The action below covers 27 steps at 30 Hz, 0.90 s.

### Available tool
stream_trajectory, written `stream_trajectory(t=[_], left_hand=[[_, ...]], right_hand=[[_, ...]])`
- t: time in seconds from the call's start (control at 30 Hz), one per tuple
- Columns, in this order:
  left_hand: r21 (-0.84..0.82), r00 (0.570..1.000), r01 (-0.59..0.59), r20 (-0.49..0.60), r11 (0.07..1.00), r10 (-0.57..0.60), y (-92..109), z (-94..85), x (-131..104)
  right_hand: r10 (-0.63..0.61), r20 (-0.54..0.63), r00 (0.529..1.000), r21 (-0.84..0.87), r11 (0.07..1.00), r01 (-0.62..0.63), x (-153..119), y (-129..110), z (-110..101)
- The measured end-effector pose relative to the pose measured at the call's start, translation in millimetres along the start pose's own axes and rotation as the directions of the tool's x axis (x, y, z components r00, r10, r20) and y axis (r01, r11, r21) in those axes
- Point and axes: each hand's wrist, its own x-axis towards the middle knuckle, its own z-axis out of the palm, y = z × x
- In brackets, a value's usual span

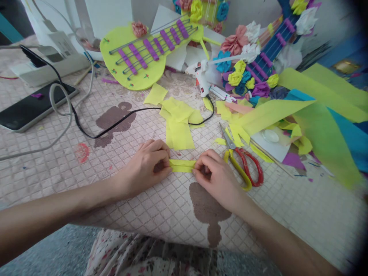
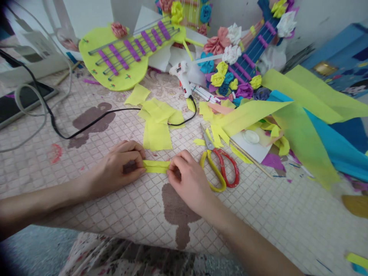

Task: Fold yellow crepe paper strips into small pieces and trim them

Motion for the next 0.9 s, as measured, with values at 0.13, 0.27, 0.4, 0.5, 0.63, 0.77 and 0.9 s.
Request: stream_trajectory(t=[0.13, 0.27, 0.4, 0.5, 0.63, 0.77, 0.9], left_hand=[[0.008, 1.0, 0.003, 0.011, 1.0, -0.003, 1.3, -1.1, 0.4], [0.014, 1.0, 0.007, 0.011, 1.0, -0.007, 1.8, -0.7, 1.1], [0.019, 1.0, 0.015, 0.017, 1.0, -0.016, 1.3, -0.5, 0.1], [0.02, 1.0, 0.016, 0.019, 1.0, -0.017, 0.2, -0.6, -1.0], [0.016, 1.0, 0.018, 0.016, 1.0, -0.018, 0.0, -0.1, 0.2], [-0.014, 0.998, 0.061, 0.001, 0.998, -0.061, 3.2, -1.1, 1.1], [-0.049, 0.997, 0.031, 0.066, 0.998, -0.028, 3.9, -3.8, -0.6]], right_hand=[[0.003, 0.001, 1.0, 0.0, 1.0, -0.003, -0.5, -0.2, -0.5], [0.006, -0.01, 1.0, -0.004, 1.0, -0.006, -0.7, -1.3, -1.1], [0.009, -0.009, 1.0, -0.012, 1.0, -0.01, 0.2, -2.0, -0.9], [0.014, -0.008, 1.0, -0.012, 1.0, -0.014, 0.5, -1.9, -0.6], [0.015, -0.005, 1.0, -0.015, 1.0, -0.015, 0.8, -1.5, -0.4], [0.028, -0.024, 0.999, 0.009, 1.0, -0.028, 0.3, -0.7, -1.5], [-0.001, 0.024, 1.0, 0.036, 0.999, 0.0, -0.7, 0.2, -3.9]])
